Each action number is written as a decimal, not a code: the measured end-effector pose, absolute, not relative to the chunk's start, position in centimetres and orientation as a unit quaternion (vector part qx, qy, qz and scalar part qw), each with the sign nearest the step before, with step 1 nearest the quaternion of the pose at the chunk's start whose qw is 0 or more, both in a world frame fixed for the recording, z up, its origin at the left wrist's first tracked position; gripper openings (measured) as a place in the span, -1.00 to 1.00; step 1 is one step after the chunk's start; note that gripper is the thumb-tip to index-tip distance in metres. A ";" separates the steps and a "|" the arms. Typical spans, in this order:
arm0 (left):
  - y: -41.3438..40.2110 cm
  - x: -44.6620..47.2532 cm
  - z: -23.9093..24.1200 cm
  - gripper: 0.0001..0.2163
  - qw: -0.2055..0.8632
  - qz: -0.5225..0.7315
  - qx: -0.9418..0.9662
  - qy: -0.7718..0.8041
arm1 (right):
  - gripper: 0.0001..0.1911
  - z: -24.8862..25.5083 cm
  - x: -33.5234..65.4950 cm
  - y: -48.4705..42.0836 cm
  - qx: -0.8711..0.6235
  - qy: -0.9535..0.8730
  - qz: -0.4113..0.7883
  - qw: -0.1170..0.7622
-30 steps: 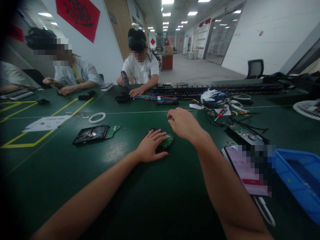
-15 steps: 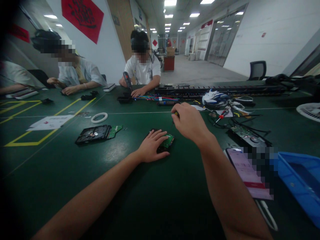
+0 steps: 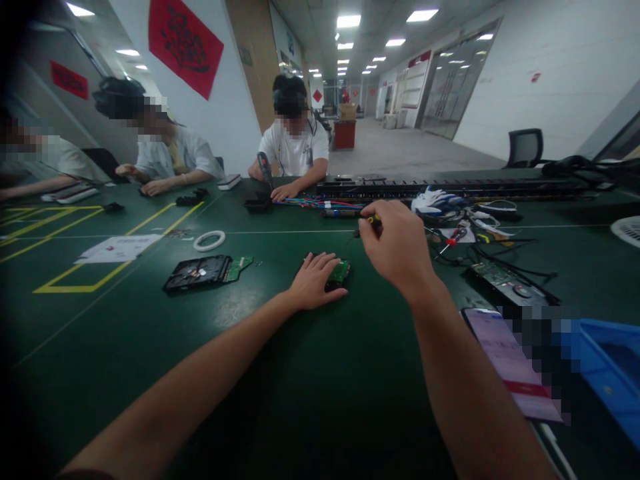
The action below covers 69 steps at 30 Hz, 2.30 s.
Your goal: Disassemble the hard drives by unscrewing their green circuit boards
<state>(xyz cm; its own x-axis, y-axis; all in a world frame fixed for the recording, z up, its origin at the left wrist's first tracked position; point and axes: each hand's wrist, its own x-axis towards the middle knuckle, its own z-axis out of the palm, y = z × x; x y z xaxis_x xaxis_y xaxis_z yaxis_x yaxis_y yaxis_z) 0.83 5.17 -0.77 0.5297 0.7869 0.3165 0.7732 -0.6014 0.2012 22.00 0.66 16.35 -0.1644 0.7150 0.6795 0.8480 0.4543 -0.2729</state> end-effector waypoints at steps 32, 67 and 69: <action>7.0 -26.3 -0.2 -0.34 -0.006 0.055 0.692 0.720 | -0.61 3.3 14.4 -2.5 -0.456 -0.763 0.363 0.279; -5.7 -5.3 -0.2 -0.42 -0.013 0.143 0.803 0.579 | -0.62 0.0 17.2 -2.7 -0.611 -0.695 0.191 0.328; -5.2 -2.4 -0.3 -0.44 -0.012 0.163 0.805 0.571 | -0.57 -0.3 17.8 -2.9 -0.597 -0.704 0.174 0.342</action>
